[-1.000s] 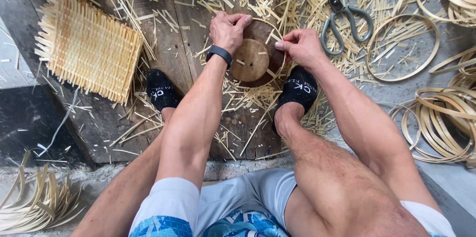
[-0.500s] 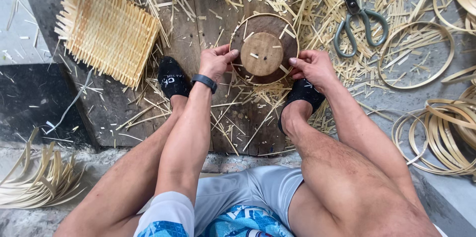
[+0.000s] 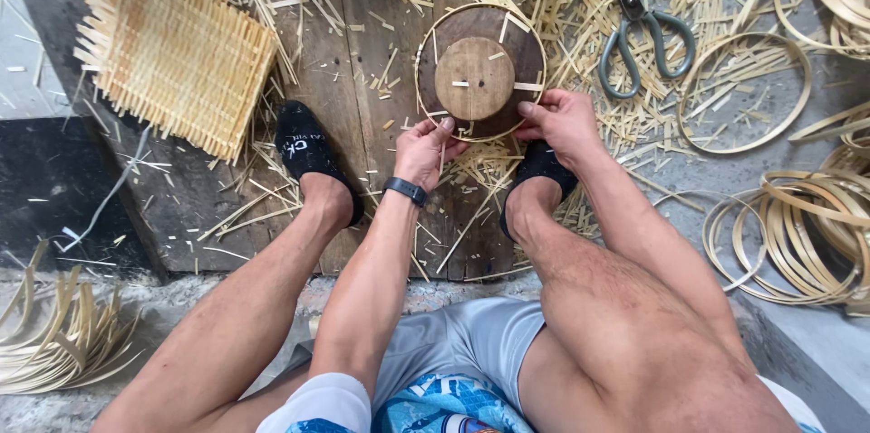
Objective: The person sits on the floor assembling a round woven bamboo basket. They trim bamboo strips with scissors, fit a woven bamboo mat over a round wooden mold, bend and secure a thin bamboo rim around the mat edge, and press the formed basket into shape.
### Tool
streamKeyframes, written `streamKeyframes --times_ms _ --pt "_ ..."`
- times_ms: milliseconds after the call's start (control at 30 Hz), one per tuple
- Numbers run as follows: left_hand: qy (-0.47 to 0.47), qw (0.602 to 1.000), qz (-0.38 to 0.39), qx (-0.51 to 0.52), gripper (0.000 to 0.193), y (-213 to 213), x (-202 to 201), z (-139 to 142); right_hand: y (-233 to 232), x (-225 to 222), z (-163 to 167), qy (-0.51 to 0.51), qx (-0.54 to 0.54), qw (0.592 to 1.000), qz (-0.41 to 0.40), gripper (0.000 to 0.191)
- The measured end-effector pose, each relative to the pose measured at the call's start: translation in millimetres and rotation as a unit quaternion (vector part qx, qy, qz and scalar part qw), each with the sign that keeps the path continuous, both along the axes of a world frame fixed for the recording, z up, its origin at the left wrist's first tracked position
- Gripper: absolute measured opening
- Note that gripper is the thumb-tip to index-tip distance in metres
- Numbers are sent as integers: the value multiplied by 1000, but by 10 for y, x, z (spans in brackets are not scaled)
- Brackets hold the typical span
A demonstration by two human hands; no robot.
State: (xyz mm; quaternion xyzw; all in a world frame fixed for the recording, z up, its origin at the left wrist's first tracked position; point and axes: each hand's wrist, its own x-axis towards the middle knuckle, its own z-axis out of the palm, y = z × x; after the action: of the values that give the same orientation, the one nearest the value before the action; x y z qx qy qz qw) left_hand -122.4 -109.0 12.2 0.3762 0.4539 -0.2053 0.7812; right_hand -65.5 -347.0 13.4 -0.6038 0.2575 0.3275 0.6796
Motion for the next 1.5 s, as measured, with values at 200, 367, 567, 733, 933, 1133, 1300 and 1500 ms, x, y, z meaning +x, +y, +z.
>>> streamKeyframes --times_ms 200,367,567,733,933,1133,1300,1500 --pt "18 997 -16 78 23 -92 -5 -111 46 -33 -44 -16 -51 999 5 21" --pt "-136 969 -124 163 58 166 144 336 95 59 452 -150 -153 972 93 76" --pt "-393 805 -270 351 46 90 396 958 394 159 937 -122 -64 986 98 110" --pt "-306 824 -256 403 51 -111 528 1030 548 139 967 -171 -142 963 156 102" --pt "-188 901 -91 379 51 409 596 474 31 147 930 -152 180 969 66 101" --pt "-125 973 147 129 30 749 288 -121 -471 110 906 -189 358 909 -99 48" --pt "-186 888 -53 417 43 709 85 -42 -545 124 859 -191 260 939 -116 40" --pt "-430 368 -508 650 52 1006 230 178 -492 80 812 -199 228 949 -91 41"
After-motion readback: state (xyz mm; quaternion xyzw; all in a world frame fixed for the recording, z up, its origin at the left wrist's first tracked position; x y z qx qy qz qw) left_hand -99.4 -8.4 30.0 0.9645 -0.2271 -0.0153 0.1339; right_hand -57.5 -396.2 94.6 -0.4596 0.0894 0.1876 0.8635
